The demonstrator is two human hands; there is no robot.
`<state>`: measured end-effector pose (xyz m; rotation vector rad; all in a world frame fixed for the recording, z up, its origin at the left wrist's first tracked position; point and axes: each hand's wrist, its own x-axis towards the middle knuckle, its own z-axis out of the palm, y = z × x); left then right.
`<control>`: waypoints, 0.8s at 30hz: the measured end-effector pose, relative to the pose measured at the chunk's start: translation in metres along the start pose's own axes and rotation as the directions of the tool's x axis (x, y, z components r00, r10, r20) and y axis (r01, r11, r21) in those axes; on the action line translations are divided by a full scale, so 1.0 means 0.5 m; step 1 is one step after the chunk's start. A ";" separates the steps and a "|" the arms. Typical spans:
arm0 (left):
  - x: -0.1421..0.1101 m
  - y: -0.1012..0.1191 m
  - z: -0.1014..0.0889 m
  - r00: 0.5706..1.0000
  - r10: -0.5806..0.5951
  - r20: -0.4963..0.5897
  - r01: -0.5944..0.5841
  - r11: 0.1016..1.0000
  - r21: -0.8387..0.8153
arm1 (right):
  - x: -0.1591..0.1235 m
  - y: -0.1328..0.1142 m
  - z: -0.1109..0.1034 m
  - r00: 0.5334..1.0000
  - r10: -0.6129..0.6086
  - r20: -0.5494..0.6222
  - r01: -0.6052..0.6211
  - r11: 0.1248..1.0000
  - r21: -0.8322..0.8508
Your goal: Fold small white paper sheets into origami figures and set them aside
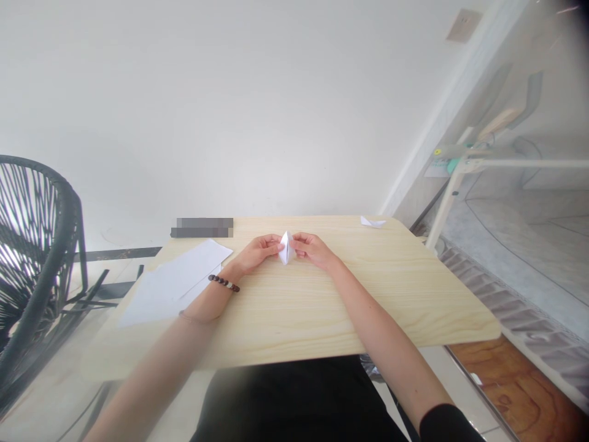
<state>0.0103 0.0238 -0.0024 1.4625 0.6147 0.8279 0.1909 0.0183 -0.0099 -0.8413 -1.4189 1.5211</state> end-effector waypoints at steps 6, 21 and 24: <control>0.001 -0.007 -0.001 1.000 0.005 -0.003 -0.005 1.000 -0.017 | -0.002 0.001 -0.002 0.999 0.013 0.041 -0.013 1.000 -0.002; 0.001 -0.007 -0.002 0.997 0.017 0.070 -0.010 0.996 -0.094 | 0.000 0.002 -0.004 0.998 0.014 0.057 -0.013 1.000 -0.014; 0.000 -0.004 0.000 0.997 0.015 0.073 -0.009 0.997 -0.081 | 0.000 0.001 -0.004 0.999 0.012 0.051 -0.011 1.000 -0.025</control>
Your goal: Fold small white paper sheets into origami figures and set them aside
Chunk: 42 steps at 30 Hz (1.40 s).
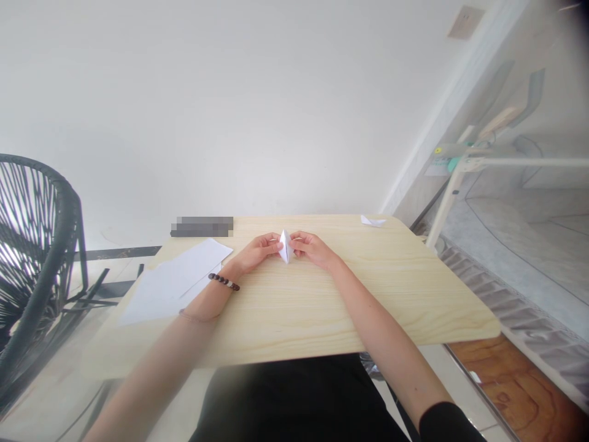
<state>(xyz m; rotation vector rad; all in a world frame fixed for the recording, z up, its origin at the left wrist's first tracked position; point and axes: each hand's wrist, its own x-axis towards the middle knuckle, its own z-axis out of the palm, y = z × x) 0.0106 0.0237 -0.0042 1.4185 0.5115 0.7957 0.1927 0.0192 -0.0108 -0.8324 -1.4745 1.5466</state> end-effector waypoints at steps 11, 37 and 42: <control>-0.001 0.000 0.000 1.000 0.009 -0.017 -0.006 0.992 0.129 | 0.000 0.001 0.001 0.999 -0.052 -0.004 0.051 0.996 -0.068; 0.004 -0.015 -0.007 0.997 0.015 -0.075 -0.014 1.000 0.009 | -0.001 0.001 0.007 1.000 -0.027 -0.005 0.027 1.000 0.004; 0.003 -0.017 -0.006 0.996 0.012 -0.085 -0.008 0.999 0.043 | 0.002 0.005 0.003 1.000 -0.026 0.007 0.026 1.000 0.006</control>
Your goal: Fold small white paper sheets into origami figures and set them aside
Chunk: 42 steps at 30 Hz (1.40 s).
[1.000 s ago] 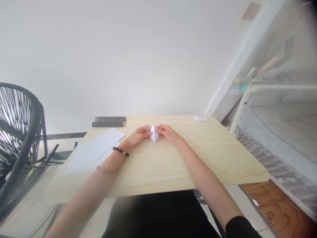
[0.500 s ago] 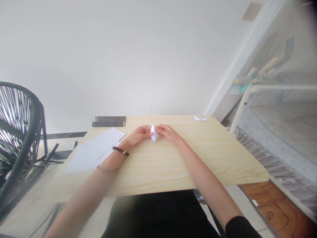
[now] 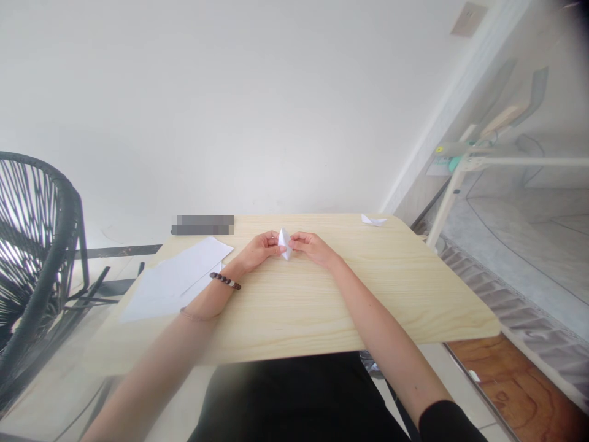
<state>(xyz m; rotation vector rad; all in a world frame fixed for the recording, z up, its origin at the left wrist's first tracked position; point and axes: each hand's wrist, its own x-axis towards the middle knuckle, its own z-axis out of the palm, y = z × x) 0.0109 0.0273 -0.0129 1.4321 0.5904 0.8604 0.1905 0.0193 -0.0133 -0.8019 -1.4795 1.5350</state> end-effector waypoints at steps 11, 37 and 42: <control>-0.001 0.000 0.000 1.000 -0.003 0.006 0.003 1.000 0.014 | -0.001 0.001 0.000 1.000 -0.002 -0.007 0.002 1.000 -0.014; 0.001 -0.001 0.000 0.998 0.027 0.060 -0.027 1.000 -0.005 | 0.001 0.006 -0.002 1.000 -0.024 -0.019 0.023 0.999 -0.037; 0.002 -0.003 -0.003 0.998 0.023 0.052 -0.023 1.000 0.006 | 0.001 0.009 -0.005 0.999 -0.024 -0.026 0.022 0.999 -0.045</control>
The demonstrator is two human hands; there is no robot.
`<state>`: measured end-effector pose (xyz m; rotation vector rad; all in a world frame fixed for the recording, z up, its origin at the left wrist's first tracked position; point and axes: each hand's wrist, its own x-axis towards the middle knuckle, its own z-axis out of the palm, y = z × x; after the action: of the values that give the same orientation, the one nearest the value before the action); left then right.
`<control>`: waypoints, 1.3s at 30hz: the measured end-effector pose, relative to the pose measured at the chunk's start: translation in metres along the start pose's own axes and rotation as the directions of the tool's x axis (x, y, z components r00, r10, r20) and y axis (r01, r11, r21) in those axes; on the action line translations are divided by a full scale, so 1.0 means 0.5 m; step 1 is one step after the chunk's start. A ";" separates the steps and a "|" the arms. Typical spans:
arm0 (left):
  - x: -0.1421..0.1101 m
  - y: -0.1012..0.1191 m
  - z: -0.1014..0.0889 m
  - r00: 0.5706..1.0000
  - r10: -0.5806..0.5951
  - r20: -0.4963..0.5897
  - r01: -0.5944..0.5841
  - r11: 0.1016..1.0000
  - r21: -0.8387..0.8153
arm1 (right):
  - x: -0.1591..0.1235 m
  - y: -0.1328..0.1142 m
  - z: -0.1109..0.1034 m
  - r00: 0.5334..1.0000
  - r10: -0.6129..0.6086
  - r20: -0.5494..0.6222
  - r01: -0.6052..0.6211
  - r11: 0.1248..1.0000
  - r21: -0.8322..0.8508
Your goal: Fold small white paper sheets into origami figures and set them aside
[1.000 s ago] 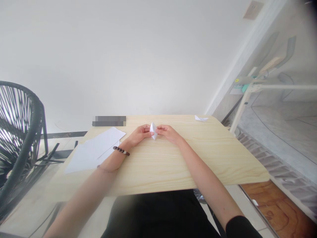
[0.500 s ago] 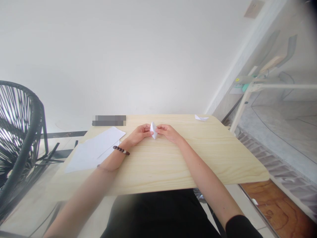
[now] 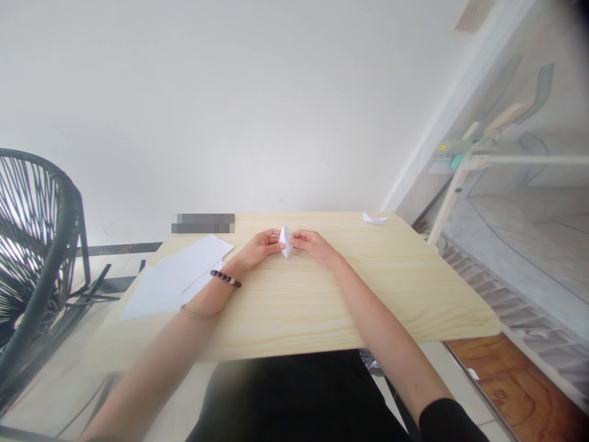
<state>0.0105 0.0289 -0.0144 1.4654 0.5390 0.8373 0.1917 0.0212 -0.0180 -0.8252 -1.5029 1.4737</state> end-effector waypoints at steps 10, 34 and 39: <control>0.000 0.005 0.009 0.997 0.007 -0.073 -0.004 1.000 0.030 | -0.001 -0.005 0.004 1.000 -0.013 -0.016 0.013 0.999 0.034; -0.005 0.017 0.013 0.996 0.023 -0.091 -0.012 0.993 0.114 | 0.002 -0.005 -0.011 0.999 0.007 -0.043 0.000 0.984 0.178; -0.007 0.019 0.015 0.997 -0.001 -0.079 0.010 0.994 0.112 | 0.007 0.005 -0.016 0.999 0.015 -0.048 -0.007 0.986 0.167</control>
<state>0.0126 0.0208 -0.0052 1.5375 0.6580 0.8750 0.1974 0.0282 -0.0203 -0.7648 -1.3208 1.5531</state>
